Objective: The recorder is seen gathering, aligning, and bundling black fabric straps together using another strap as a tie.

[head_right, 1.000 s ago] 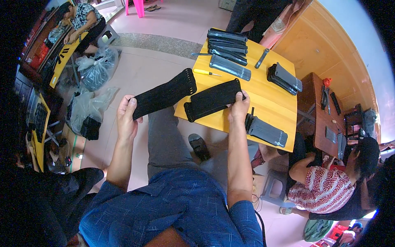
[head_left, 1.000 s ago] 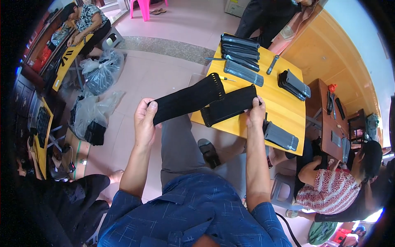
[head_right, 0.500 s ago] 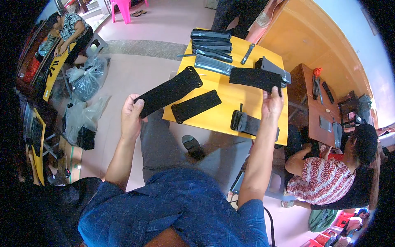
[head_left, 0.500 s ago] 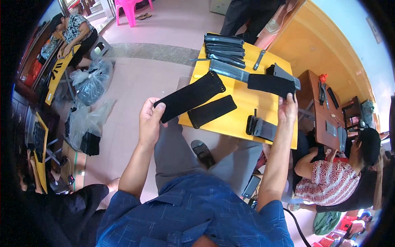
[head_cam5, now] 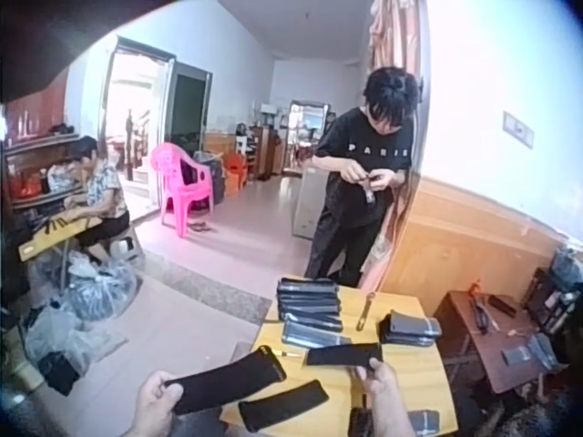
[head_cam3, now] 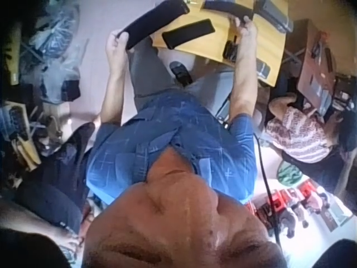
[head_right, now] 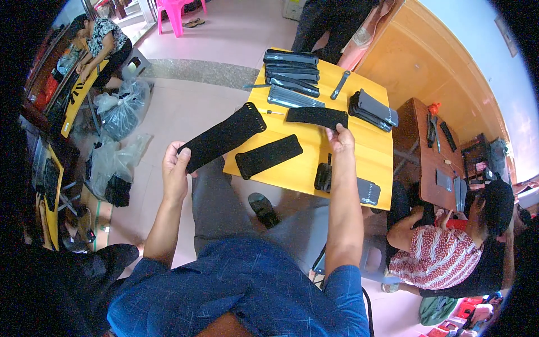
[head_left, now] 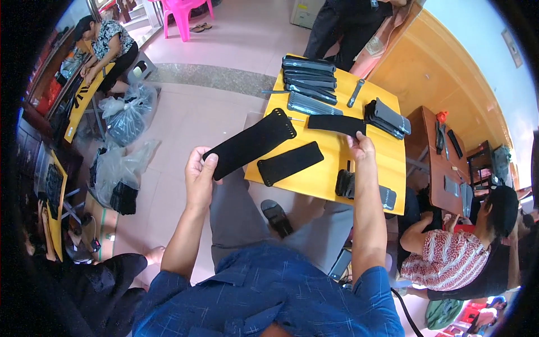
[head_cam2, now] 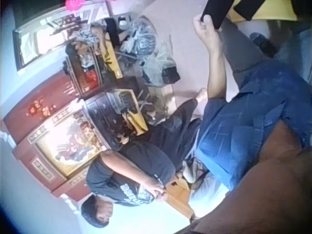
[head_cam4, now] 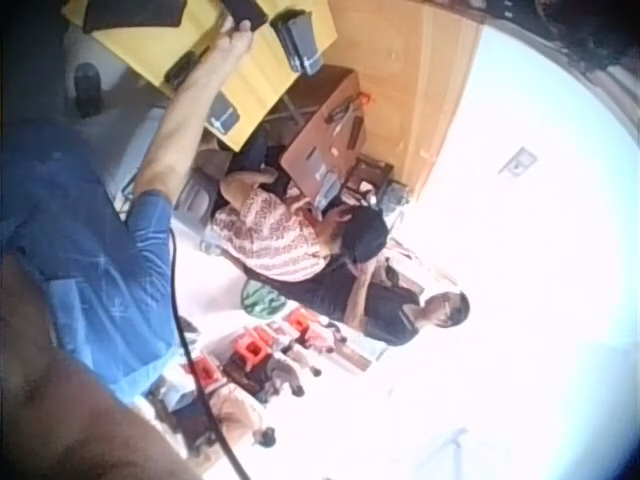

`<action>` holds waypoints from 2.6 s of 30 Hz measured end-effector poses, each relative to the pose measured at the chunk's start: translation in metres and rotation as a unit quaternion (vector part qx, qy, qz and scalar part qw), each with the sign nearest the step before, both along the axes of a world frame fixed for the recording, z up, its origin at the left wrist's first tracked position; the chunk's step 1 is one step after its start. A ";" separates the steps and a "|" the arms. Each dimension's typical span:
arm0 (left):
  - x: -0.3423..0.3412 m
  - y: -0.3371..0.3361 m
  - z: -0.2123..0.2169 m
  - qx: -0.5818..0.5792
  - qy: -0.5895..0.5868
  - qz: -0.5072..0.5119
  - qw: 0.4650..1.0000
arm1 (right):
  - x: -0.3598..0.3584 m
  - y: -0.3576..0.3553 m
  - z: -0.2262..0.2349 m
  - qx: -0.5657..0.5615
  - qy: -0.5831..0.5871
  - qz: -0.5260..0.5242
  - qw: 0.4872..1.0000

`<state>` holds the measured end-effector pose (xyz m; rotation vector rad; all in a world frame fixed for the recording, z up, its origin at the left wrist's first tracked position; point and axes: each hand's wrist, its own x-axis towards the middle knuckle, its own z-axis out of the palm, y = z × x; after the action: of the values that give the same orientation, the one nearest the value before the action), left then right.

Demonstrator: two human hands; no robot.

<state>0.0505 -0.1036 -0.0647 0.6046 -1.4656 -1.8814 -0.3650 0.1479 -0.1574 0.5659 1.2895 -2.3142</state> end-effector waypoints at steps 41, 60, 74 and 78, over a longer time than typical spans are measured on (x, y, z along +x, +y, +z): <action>-0.052 0.086 -0.016 -0.059 0.011 -0.054 0.997 | 0.230 -0.053 0.095 -0.185 0.231 0.164 0.941; -0.049 0.046 0.013 0.053 -0.064 -0.232 0.969 | 0.251 -0.026 0.129 0.434 0.752 0.295 0.400; -0.007 0.052 -0.047 0.053 -0.108 -0.169 0.978 | 0.194 0.008 0.103 0.395 0.378 0.398 0.736; -0.023 0.045 -0.054 0.046 -0.159 -0.163 0.973 | 0.173 0.003 0.078 0.366 0.391 0.356 0.766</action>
<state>0.0274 -0.0589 -0.1187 0.7771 -1.7777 -2.1903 -0.1920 0.1509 -0.0793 -0.7173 2.2802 -1.3167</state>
